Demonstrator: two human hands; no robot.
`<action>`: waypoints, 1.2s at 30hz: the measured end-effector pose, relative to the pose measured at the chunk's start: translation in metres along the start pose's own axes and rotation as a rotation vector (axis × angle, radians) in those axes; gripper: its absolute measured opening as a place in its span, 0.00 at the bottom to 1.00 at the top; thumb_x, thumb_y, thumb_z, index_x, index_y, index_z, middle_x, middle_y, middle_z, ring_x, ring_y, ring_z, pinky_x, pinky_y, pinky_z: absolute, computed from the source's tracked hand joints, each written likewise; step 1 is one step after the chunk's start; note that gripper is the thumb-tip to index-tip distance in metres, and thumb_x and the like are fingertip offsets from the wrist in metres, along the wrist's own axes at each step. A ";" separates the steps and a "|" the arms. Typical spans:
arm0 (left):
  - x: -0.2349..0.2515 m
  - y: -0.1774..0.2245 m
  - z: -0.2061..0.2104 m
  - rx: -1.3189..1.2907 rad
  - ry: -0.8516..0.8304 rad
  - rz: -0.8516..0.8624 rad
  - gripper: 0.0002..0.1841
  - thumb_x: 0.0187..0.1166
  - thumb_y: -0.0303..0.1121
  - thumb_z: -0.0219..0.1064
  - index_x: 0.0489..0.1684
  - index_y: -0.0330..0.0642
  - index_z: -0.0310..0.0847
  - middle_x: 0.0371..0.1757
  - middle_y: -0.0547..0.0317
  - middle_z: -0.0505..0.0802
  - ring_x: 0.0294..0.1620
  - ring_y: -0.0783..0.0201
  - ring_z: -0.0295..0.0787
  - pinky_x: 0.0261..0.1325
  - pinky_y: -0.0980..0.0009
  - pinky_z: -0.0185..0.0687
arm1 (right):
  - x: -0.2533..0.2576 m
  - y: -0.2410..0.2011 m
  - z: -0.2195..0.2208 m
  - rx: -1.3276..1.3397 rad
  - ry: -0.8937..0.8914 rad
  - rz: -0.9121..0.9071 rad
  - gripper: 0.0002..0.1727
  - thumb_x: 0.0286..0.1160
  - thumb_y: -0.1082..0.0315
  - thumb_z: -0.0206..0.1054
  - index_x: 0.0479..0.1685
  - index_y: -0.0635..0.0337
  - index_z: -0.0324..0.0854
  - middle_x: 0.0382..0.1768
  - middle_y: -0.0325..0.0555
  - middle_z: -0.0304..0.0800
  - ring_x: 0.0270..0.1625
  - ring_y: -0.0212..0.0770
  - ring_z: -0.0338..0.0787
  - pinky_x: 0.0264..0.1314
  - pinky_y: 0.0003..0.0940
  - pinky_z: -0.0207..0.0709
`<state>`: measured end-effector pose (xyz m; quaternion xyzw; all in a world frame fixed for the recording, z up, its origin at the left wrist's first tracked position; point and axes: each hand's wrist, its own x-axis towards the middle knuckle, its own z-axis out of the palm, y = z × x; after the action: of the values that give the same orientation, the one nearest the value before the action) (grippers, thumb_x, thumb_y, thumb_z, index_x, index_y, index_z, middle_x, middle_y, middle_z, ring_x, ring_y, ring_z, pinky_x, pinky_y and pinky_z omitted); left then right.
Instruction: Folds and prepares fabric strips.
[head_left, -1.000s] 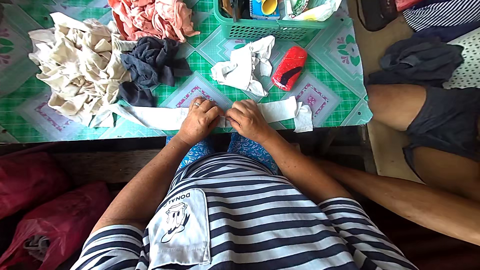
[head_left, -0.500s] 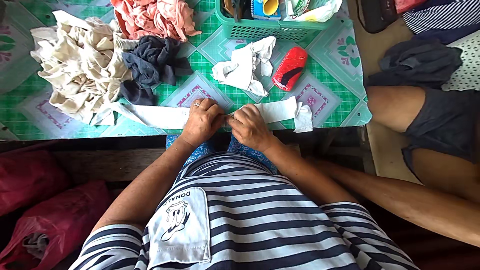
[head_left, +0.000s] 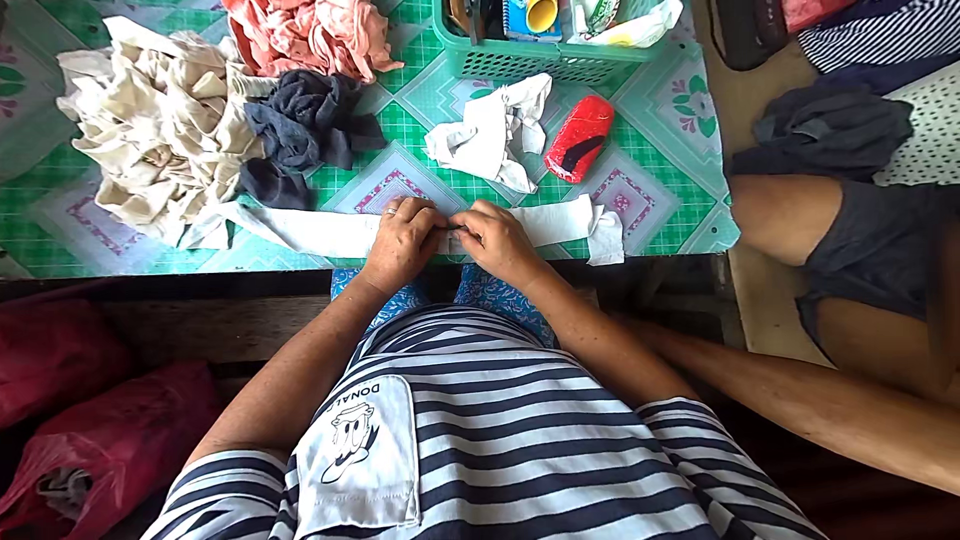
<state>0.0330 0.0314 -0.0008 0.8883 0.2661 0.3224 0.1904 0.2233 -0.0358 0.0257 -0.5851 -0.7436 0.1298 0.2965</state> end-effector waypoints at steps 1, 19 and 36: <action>0.000 0.000 0.000 0.000 0.003 0.000 0.07 0.78 0.28 0.68 0.43 0.36 0.89 0.53 0.39 0.92 0.63 0.38 0.86 0.72 0.46 0.73 | -0.001 0.001 0.000 0.004 0.002 -0.003 0.11 0.76 0.72 0.68 0.49 0.64 0.93 0.34 0.54 0.86 0.38 0.51 0.87 0.47 0.48 0.80; -0.003 -0.006 -0.002 0.004 -0.007 0.069 0.05 0.76 0.28 0.67 0.39 0.36 0.88 0.52 0.41 0.92 0.63 0.40 0.87 0.72 0.49 0.75 | 0.002 -0.006 -0.001 0.027 -0.066 0.093 0.11 0.77 0.70 0.66 0.47 0.63 0.92 0.36 0.54 0.88 0.42 0.53 0.88 0.50 0.55 0.77; -0.014 -0.013 -0.006 0.064 -0.023 0.197 0.09 0.81 0.28 0.62 0.43 0.37 0.89 0.48 0.42 0.93 0.60 0.40 0.88 0.73 0.49 0.75 | -0.007 -0.010 0.007 -0.109 -0.020 -0.036 0.05 0.73 0.72 0.70 0.38 0.63 0.89 0.34 0.54 0.88 0.42 0.56 0.89 0.45 0.56 0.77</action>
<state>0.0149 0.0345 -0.0096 0.9194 0.1856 0.3207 0.1322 0.2127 -0.0442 0.0235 -0.5856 -0.7629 0.0898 0.2590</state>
